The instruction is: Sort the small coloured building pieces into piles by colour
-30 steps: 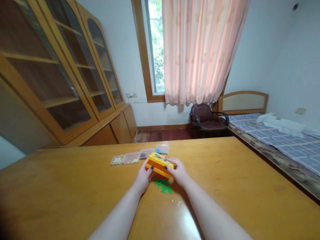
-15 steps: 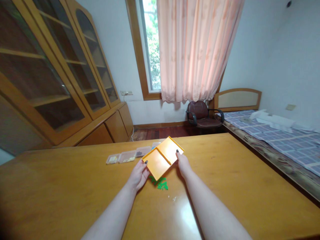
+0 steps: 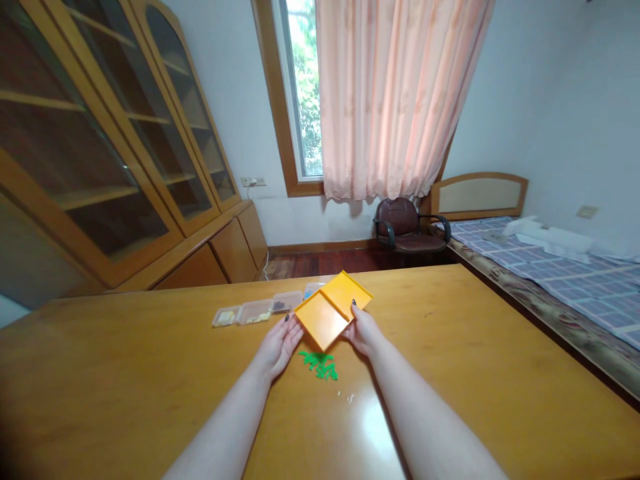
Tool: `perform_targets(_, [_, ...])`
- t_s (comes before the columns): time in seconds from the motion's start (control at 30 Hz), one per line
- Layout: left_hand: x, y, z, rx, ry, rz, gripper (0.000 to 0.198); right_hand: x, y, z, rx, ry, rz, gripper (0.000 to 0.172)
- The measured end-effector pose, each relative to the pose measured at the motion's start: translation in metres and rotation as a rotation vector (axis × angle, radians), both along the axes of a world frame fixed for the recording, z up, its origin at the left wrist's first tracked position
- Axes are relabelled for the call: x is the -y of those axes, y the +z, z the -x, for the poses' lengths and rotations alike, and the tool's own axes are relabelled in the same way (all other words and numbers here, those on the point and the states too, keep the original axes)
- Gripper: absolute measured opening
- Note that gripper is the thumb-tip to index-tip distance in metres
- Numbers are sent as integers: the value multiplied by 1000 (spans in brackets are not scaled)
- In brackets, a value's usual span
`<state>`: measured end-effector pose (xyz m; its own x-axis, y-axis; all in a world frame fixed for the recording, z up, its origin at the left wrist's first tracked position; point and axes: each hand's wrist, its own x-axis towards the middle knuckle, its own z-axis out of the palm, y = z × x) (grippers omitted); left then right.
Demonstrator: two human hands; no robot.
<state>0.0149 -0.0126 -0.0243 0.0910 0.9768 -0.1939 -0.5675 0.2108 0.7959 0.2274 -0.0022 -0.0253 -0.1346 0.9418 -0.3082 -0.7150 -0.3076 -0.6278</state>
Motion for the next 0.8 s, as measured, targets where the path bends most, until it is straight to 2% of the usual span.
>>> perform_targets(0.07, [-4, 2, 12, -238, 71, -31, 24, -4, 2, -8, 3, -104, 30, 31])
perform_targets(0.13, [-6, 4, 27, -635, 79, -146, 26, -7, 4, -15, 21, -144, 27, 33])
perform_targets(0.2, [-5, 4, 39, -965, -57, -314, 21, -10, 5, -18, 29, -204, 53, 32])
perform_targets(0.23, [-4, 3, 43, -1064, -143, -385, 18, -11, 5, -19, 27, -230, 65, 32])
perform_targets(0.3, [-2, -1, 47, -1139, -283, -474, 16, -13, 4, -18, 14, -265, 76, 31])
perform_targets(0.37, [0, -4, 46, -1142, -354, -500, 18, -14, 1, -17, 12, -277, 67, 31])
perform_targets(0.47, [0, -4, 43, -1201, -377, -522, 15, -16, -5, -15, 45, -288, 49, 32])
perform_targets(0.6, [1, 3, 40, -1344, -395, -585, 3, -16, -8, -14, 80, -288, 3, 35])
perform_targets(0.8, [1, 2, 38, -1392, -393, -552, 5, -14, -6, -10, 104, -287, 32, 36])
